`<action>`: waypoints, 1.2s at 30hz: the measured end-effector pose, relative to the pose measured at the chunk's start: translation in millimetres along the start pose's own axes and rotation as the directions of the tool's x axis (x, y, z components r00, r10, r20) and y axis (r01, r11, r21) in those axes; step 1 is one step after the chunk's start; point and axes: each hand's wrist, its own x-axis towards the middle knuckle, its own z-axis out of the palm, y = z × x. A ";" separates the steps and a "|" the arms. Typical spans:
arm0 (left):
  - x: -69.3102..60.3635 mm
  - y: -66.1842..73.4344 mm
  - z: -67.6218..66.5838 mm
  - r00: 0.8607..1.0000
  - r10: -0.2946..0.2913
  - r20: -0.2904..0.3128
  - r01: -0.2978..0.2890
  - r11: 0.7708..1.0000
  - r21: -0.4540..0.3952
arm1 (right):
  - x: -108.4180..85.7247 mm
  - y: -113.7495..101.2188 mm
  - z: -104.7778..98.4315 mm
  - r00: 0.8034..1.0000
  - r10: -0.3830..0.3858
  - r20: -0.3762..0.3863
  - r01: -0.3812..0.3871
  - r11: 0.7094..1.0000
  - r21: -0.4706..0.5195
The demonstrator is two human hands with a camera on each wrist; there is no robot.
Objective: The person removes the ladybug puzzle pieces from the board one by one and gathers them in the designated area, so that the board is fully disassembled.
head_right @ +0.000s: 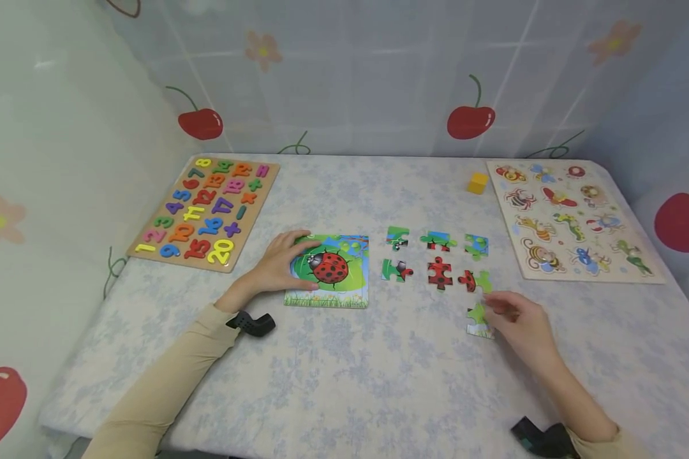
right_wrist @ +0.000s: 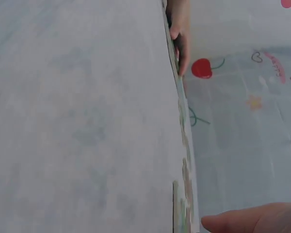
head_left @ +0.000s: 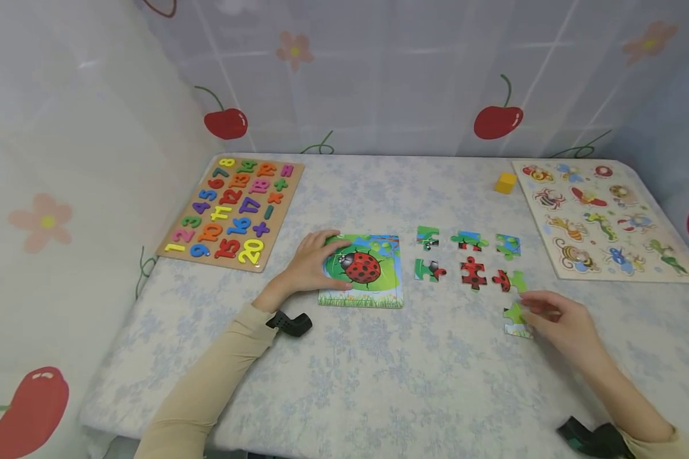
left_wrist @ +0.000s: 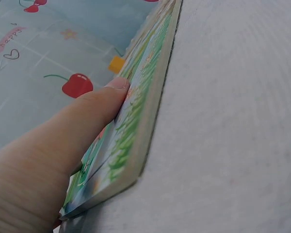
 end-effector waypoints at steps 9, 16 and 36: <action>-0.1 0.0 0.3 1.000 0.007 -0.006 -0.007 1.000 0.004 | 29.1 -66.7 53.8 0.973 -0.138 0.184 0.113 0.984 0.139; 0.3 0.1 0.6 1.000 0.023 -0.007 -0.023 1.000 0.002 | 46.7 -113.2 111.2 0.910 -0.291 0.294 0.216 0.940 0.262; 0.5 -4.5 -1.5 0.998 0.061 -0.035 -0.062 0.998 -0.017 | 62.3 -135.9 148.7 0.864 -0.403 0.301 0.342 0.910 0.236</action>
